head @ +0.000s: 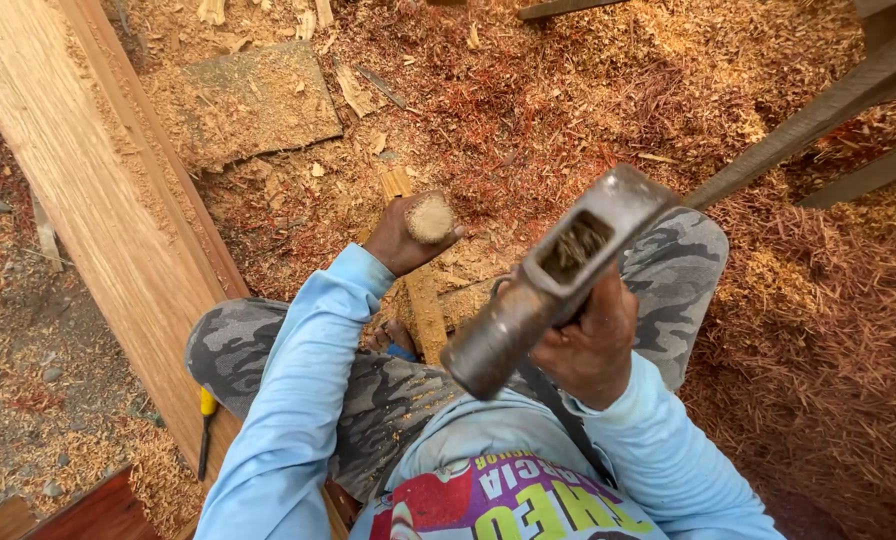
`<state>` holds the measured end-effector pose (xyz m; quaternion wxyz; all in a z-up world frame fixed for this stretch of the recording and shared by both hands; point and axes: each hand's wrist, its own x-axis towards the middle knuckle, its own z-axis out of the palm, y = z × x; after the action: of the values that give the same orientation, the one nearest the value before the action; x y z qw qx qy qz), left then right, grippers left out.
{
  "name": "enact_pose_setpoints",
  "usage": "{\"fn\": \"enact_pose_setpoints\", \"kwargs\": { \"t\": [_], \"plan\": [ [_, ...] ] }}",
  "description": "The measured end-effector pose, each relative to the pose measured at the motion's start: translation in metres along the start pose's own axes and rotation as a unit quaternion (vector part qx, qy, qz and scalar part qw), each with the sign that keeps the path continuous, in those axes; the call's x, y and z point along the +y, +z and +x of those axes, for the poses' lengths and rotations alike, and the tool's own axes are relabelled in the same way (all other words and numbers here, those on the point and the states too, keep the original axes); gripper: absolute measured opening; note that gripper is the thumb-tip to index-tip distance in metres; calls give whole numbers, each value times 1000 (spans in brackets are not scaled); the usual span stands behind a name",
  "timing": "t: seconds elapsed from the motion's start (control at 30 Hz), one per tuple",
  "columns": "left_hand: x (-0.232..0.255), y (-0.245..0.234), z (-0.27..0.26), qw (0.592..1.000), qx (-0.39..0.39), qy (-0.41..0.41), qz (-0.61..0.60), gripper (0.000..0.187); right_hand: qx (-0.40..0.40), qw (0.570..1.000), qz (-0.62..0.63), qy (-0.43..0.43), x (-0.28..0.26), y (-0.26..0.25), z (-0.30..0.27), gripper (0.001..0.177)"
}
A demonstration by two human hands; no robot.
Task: Use a hammer and chisel to carve and shape a piece of wood for a furniture frame.
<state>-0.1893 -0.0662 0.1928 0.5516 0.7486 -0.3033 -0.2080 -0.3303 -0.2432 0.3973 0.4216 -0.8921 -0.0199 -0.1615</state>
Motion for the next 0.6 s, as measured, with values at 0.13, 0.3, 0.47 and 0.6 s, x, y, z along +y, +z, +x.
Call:
{"fn": "enact_pose_setpoints", "kwargs": {
  "t": [0.13, 0.3, 0.47, 0.6],
  "plan": [
    [-11, 1, -4, 999, -5, -9, 53, 30, -73, 997, -4, 6, 43, 39, -14, 47],
    [-18, -5, -8, 992, 24, 119, 44, 29, -203, 956, -183, 103, 27, 26, 3, 43],
    [-18, 0, -11, 995, 3, -61, -76, 38, -52, 998, -14, -41, -23, -8, 14, 47],
    [-17, -4, -12, 990, -10, -38, 138, 41, 4, 988, 48, -145, 16, 23, -1, 61]
  ]
}}
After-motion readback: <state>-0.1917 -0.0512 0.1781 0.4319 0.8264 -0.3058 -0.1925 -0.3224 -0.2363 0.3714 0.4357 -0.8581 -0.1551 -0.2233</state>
